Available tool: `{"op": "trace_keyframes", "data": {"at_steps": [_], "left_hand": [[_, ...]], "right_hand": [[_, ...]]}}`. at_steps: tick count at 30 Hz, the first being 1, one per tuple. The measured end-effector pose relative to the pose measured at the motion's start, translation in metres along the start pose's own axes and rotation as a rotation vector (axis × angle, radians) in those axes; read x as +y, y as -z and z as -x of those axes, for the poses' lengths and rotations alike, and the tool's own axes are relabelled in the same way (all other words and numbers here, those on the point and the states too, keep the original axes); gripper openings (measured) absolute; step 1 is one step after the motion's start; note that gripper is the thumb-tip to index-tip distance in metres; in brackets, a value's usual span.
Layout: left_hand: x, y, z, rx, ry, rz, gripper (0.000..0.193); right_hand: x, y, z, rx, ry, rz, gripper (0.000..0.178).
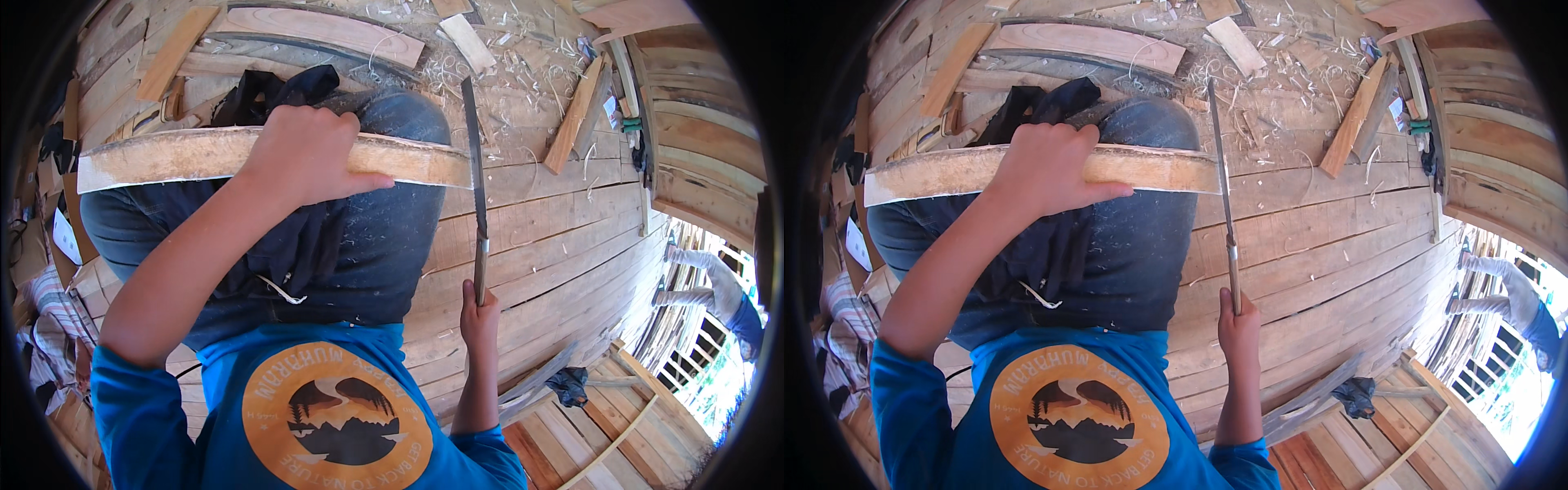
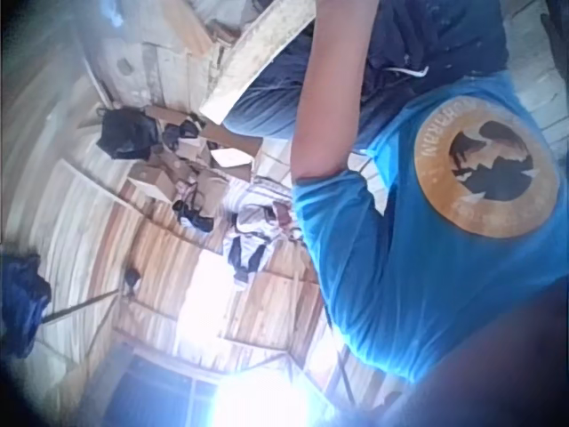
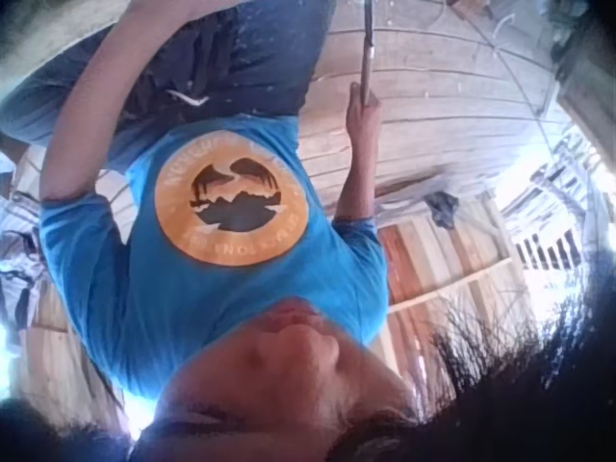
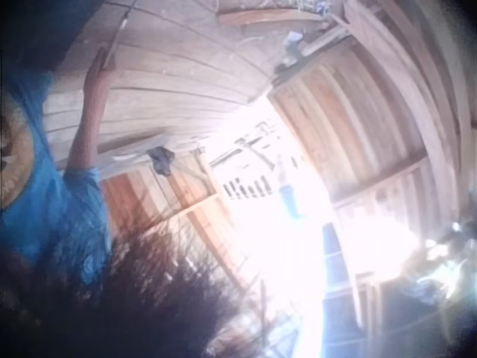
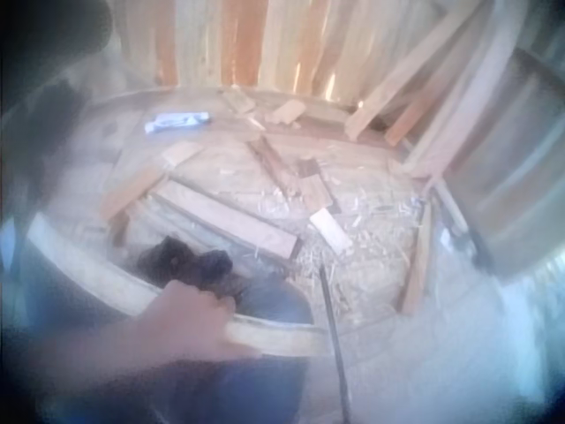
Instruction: The person saws a piece of wood with a hand saw while sitting on a wooden floor.
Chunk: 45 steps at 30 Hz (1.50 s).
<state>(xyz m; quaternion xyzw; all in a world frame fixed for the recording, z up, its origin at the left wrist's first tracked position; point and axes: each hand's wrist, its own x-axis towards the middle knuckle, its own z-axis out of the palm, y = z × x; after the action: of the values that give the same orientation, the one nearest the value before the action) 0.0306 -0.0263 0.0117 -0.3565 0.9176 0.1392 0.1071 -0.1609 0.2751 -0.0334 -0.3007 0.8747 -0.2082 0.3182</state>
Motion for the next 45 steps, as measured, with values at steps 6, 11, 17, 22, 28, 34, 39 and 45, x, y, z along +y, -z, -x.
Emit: {"op": "trace_keyframes", "data": {"at_steps": [6,11,17,22,28,34,39,45], "left_hand": [[0.000,-0.003,-0.001,0.027,-0.024,0.014,0.073],[-0.003,-0.005,0.001,0.043,-0.022,0.008,0.074],[0.000,-0.005,0.000,-0.007,-0.005,-0.003,0.074],[0.002,-0.004,-0.002,0.046,-0.013,-0.003,0.073],[-0.002,-0.008,0.001,0.080,-0.013,-0.009,0.073],[-0.001,-0.012,0.001,0.084,0.003,-0.017,0.073],[-0.002,-0.010,0.001,0.115,-0.007,-0.033,0.073],[0.005,-0.012,0.008,0.088,-0.017,-0.025,0.073]], "right_hand": [[-0.014,-0.007,-0.021,-0.007,0.027,-0.029,0.040],[-0.029,-0.013,-0.037,-0.011,-0.003,-0.029,0.041],[0.011,0.004,0.012,-0.038,-0.043,-0.008,0.041],[-0.014,-0.005,-0.022,-0.061,-0.093,-0.043,0.043],[-0.015,0.003,-0.017,-0.068,-0.041,-0.033,0.047],[0.028,0.016,0.025,-0.108,-0.058,-0.100,0.052],[-0.011,-0.001,-0.036,-0.084,-0.080,-0.145,0.055],[0.003,0.014,-0.016,-0.139,0.008,-0.096,0.056]]}}
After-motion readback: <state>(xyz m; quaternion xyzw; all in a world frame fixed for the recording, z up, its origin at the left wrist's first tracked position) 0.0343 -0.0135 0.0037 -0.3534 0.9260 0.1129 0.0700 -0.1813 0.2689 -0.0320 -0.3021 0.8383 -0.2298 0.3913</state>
